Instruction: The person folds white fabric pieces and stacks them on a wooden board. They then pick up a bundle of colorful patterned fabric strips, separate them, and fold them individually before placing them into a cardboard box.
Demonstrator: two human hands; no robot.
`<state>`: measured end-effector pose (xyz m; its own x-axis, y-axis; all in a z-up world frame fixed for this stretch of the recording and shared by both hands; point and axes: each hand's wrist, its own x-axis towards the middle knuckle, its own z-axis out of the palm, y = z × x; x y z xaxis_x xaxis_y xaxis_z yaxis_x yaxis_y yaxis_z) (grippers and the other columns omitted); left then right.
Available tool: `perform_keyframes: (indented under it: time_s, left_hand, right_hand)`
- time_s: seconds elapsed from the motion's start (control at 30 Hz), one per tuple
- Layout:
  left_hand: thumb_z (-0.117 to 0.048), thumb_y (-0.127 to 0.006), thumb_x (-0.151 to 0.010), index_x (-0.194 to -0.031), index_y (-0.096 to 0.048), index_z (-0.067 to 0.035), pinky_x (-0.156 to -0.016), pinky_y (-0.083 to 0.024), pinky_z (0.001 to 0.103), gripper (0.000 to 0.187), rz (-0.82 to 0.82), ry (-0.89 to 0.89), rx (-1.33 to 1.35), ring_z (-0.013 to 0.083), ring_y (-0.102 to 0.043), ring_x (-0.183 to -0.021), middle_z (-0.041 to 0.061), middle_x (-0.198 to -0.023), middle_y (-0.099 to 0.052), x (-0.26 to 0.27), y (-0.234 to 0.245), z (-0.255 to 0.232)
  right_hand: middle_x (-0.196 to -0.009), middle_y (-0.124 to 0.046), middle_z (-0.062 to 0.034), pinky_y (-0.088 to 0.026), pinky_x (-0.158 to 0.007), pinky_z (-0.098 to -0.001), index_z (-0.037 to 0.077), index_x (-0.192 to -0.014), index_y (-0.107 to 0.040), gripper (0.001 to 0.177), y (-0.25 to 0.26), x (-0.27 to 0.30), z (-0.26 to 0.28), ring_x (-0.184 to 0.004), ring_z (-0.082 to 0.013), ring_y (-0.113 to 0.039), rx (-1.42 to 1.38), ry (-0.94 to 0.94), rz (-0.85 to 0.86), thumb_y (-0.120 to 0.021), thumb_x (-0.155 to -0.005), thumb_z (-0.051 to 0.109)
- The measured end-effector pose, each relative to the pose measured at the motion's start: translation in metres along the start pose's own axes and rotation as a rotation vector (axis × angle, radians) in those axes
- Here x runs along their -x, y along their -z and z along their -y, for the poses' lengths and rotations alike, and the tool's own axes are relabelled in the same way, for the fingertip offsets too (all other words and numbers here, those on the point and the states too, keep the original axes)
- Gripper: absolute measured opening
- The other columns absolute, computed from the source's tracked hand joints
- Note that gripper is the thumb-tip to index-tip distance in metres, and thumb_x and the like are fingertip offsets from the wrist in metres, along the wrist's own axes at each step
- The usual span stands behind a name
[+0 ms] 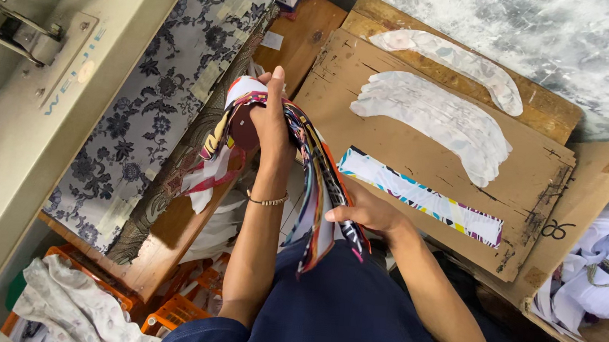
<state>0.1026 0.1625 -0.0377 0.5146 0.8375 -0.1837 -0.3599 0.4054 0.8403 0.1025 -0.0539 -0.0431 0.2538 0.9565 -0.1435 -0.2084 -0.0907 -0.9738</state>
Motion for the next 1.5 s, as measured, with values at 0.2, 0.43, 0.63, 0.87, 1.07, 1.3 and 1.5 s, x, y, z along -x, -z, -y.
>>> perform_keyframes:
  time_s: [0.2,0.43,0.63,0.87,1.07,1.3,1.5]
  left_hand:
    - [-0.032,-0.079,-0.090,-0.117,-0.059,0.003,-0.056,-0.040,0.024,0.050,-0.062,-0.023,0.030,0.0058,-0.050,-0.062,-0.002,-0.079,-0.054,-0.009,0.001,0.015]
    - [-0.032,-0.080,-0.096,-0.112,-0.061,0.004,-0.062,-0.042,0.022,0.044,-0.072,-0.075,-0.018,0.0040,-0.049,-0.068,-0.002,-0.083,-0.053,-0.010,-0.002,0.023]
    - [-0.034,-0.077,-0.091,-0.088,-0.057,-0.011,-0.044,-0.034,0.026,0.031,0.059,0.077,0.024,0.0060,-0.042,-0.048,-0.005,-0.064,-0.046,-0.006,-0.005,0.021]
    - [-0.034,-0.074,-0.091,-0.073,-0.052,-0.012,-0.041,-0.037,0.029,0.037,0.038,0.276,0.020,0.0105,-0.045,-0.041,-0.003,-0.056,-0.048,0.000,-0.006,0.028]
    - [-0.031,-0.076,-0.094,-0.080,-0.054,-0.013,-0.046,-0.038,0.028,0.032,0.083,0.199,0.073,0.0072,-0.046,-0.049,-0.005,-0.062,-0.049,0.000,-0.007,0.033]
    - [-0.031,-0.075,-0.092,-0.078,-0.056,-0.011,-0.046,-0.041,0.028,0.031,0.053,0.259,0.046,0.0098,-0.049,-0.047,-0.002,-0.060,-0.053,0.002,-0.009,0.033]
    - [-0.034,-0.077,-0.090,-0.079,-0.054,-0.011,-0.046,-0.040,0.029,0.035,0.053,0.283,-0.005,0.0090,-0.049,-0.048,-0.004,-0.062,-0.051,0.004,-0.001,0.030]
  right_hand:
    - [-0.172,-0.020,-0.0149,-0.015,-0.129,-0.0402,0.003,-0.165,-0.013,0.119,-0.009,-0.007,0.009,-0.160,-0.0275,-0.015,0.205,0.099,-0.080,-0.086,-0.077,0.038]
    - [-0.173,-0.021,-0.0158,-0.012,-0.129,-0.0408,0.002,-0.166,-0.016,0.119,-0.013,-0.013,0.002,-0.162,-0.0291,-0.014,0.164,0.113,-0.153,-0.085,-0.075,0.033]
    - [-0.133,-0.054,-0.0101,-0.037,-0.112,-0.0359,0.002,-0.161,-0.030,0.107,-0.006,0.000,-0.012,-0.125,-0.0235,-0.049,0.128,-0.111,-0.131,-0.083,-0.074,0.034]
    - [-0.141,-0.054,-0.0047,-0.040,-0.110,-0.0309,0.003,-0.153,-0.036,0.090,-0.003,0.013,-0.014,-0.130,-0.0156,-0.049,-0.219,-0.139,-0.139,-0.074,-0.074,0.024]
    - [-0.107,-0.071,-0.0101,-0.053,-0.088,-0.0310,0.000,-0.128,-0.063,0.054,0.010,0.032,-0.050,-0.095,-0.0163,-0.067,-0.550,-0.322,-0.266,-0.062,-0.079,0.022]
    - [-0.077,-0.069,-0.0109,-0.052,-0.062,-0.0333,0.001,-0.088,-0.068,0.021,0.022,0.040,-0.076,-0.063,-0.0177,-0.063,-0.664,-0.401,-0.341,-0.060,-0.084,0.020]
    - [-0.087,-0.075,-0.0121,-0.056,-0.074,-0.0335,0.003,-0.100,-0.073,0.036,0.007,0.034,-0.046,-0.074,-0.0202,-0.069,-0.723,-0.483,-0.401,-0.054,-0.074,0.019]
